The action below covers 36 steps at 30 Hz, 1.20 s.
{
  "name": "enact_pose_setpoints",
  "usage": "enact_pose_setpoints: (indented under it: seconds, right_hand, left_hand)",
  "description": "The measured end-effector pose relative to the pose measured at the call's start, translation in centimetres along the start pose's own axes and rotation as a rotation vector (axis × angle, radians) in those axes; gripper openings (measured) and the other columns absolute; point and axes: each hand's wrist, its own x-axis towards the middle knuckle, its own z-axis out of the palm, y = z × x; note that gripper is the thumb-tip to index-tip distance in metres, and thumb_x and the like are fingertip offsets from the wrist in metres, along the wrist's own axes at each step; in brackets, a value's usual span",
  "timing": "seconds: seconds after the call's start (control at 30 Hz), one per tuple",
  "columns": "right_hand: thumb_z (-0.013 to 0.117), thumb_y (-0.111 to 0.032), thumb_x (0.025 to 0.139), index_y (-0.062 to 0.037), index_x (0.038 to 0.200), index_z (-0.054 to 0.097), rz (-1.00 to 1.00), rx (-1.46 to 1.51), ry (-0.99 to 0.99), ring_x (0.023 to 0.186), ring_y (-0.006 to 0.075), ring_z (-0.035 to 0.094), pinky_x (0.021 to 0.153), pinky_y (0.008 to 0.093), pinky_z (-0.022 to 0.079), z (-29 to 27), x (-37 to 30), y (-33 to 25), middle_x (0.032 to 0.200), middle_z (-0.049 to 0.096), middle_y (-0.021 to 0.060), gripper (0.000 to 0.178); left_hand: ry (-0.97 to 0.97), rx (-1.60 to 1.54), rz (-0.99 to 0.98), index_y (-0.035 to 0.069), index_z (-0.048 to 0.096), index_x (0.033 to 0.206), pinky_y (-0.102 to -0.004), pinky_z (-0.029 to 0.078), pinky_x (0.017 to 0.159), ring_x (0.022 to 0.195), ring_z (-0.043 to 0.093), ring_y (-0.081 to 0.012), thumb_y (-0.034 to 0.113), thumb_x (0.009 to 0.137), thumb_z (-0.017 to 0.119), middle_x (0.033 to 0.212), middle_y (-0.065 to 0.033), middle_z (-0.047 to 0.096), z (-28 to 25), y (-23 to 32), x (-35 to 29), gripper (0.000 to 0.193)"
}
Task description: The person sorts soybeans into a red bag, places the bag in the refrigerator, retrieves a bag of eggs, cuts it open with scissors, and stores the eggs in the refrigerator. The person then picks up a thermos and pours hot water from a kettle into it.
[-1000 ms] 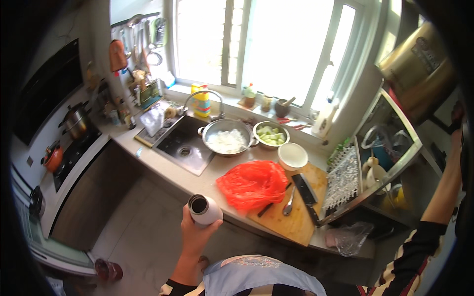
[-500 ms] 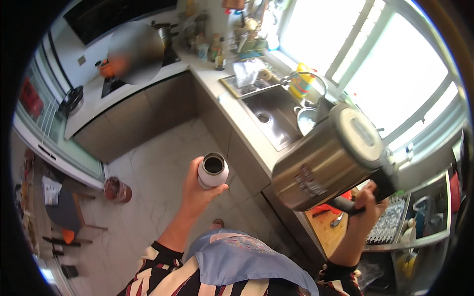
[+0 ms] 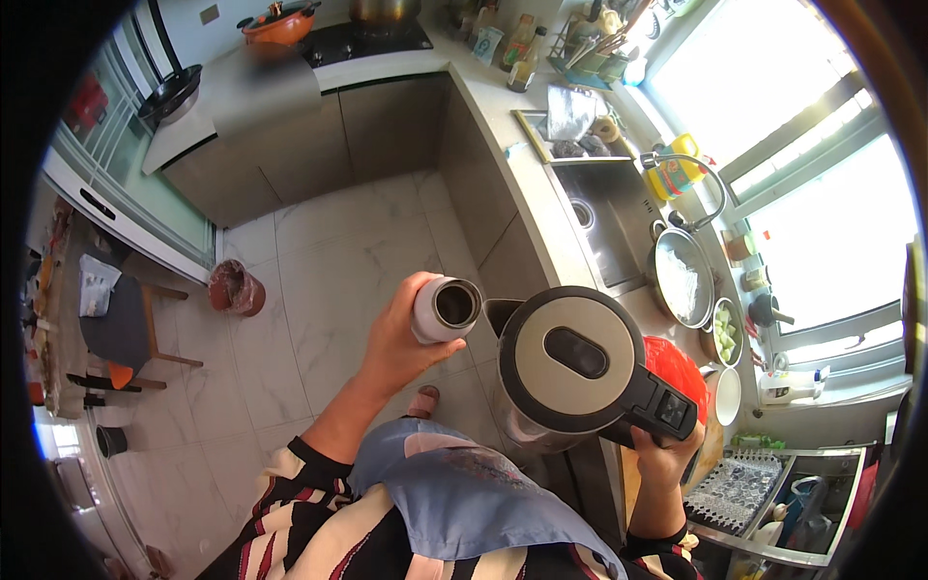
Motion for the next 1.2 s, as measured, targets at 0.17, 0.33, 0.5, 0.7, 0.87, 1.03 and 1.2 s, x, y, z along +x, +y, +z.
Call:
enact_pose_setpoints:
  seconds: [0.17, 0.33, 0.5, 0.7, 0.87, 1.03, 1.2]
  right_hand:
    - [0.065, 0.002, 0.059, 0.0007, 0.074, 0.059, -0.067, -0.173, 0.0, 0.058, 0.0029, 0.045, 0.054, 0.0186, 0.037, 1.3, 1.4, -1.1, 0.062, 0.051, -0.0033, 0.017]
    - [0.064, 0.002, 0.06, -0.0011, 0.068, 0.053, -0.022, -0.179, -0.026, 0.055, 0.0019, 0.041, 0.05, 0.0183, 0.033, 0.6, 1.5, -1.2, 0.059, 0.046, -0.0043, 0.014]
    - [0.064, 0.003, 0.06, -0.0007, 0.068, 0.052, -0.054, -0.263, -0.092, 0.055, 0.0017, 0.038, 0.049, 0.0183, 0.032, 0.1, 2.0, -2.6, 0.058, 0.045, -0.0045, 0.014]
    - [0.065, 0.001, 0.059, -0.0007, 0.069, 0.052, 0.067, -0.282, -0.14, 0.054, 0.0028, 0.039, 0.049, 0.0187, 0.033, -1.5, 1.6, -2.8, 0.058, 0.045, -0.0032, 0.016]
    - [0.065, 0.001, 0.058, -0.0002, 0.071, 0.054, 0.075, -0.318, -0.14, 0.055, 0.0041, 0.041, 0.05, 0.0199, 0.035, -2.2, 1.5, -3.1, 0.059, 0.046, -0.0018, 0.017]
    - [0.066, 0.0, 0.059, 0.0001, 0.072, 0.055, 0.103, -0.351, -0.122, 0.055, 0.0044, 0.042, 0.052, 0.0203, 0.037, -3.3, 0.9, -3.2, 0.059, 0.047, -0.0012, 0.018]
    - [0.067, -0.002, 0.059, 0.0007, 0.074, 0.055, 0.105, -0.382, -0.109, 0.056, 0.0047, 0.043, 0.052, 0.0207, 0.038, -4.7, 0.2, -3.3, 0.06, 0.047, 0.0003, 0.019]
  left_hand:
    - [-0.018, 0.069, 0.039, 0.009, 0.046, 0.117, -0.038, 0.048, 0.084, 0.102, 0.056, -0.0309, 0.008, 0.053, 0.083, 0.111, -0.0098, 0.057, 0.1, -0.8, 0.3, 0.074]
    - [-0.037, 0.103, 0.062, 0.009, 0.047, 0.116, -0.0392, 0.049, 0.083, 0.101, 0.057, -0.0309, 0.007, 0.051, 0.083, 0.111, -0.0099, 0.057, 0.6, -1.2, 0.4, 0.074]
    - [-0.062, 0.144, 0.097, 0.01, 0.049, 0.118, -0.0375, 0.05, 0.084, 0.102, 0.058, -0.0297, 0.005, 0.051, 0.083, 0.113, -0.0093, 0.058, 1.3, -1.6, 0.7, 0.076]
    - [-0.071, 0.174, 0.116, 0.009, 0.049, 0.117, -0.0377, 0.05, 0.084, 0.101, 0.058, -0.0299, 0.006, 0.049, 0.083, 0.112, -0.0096, 0.058, 2.3, -1.7, 0.3, 0.076]
    - [-0.082, 0.206, 0.128, 0.009, 0.05, 0.116, -0.0383, 0.05, 0.083, 0.1, 0.058, -0.0303, 0.008, 0.048, 0.083, 0.111, -0.0098, 0.058, 3.1, -1.7, 0.1, 0.076]
    - [-0.121, 0.2, 0.125, 0.009, 0.05, 0.115, -0.0395, 0.049, 0.086, 0.103, 0.057, -0.0314, 0.008, 0.048, 0.083, 0.113, -0.011, 0.058, 4.4, -1.2, 0.3, 0.074]
    - [-0.149, 0.203, 0.151, 0.009, 0.05, 0.113, -0.0394, 0.049, 0.084, 0.101, 0.057, -0.0318, 0.007, 0.048, 0.082, 0.11, -0.011, 0.059, 5.8, -0.3, 0.5, 0.073]
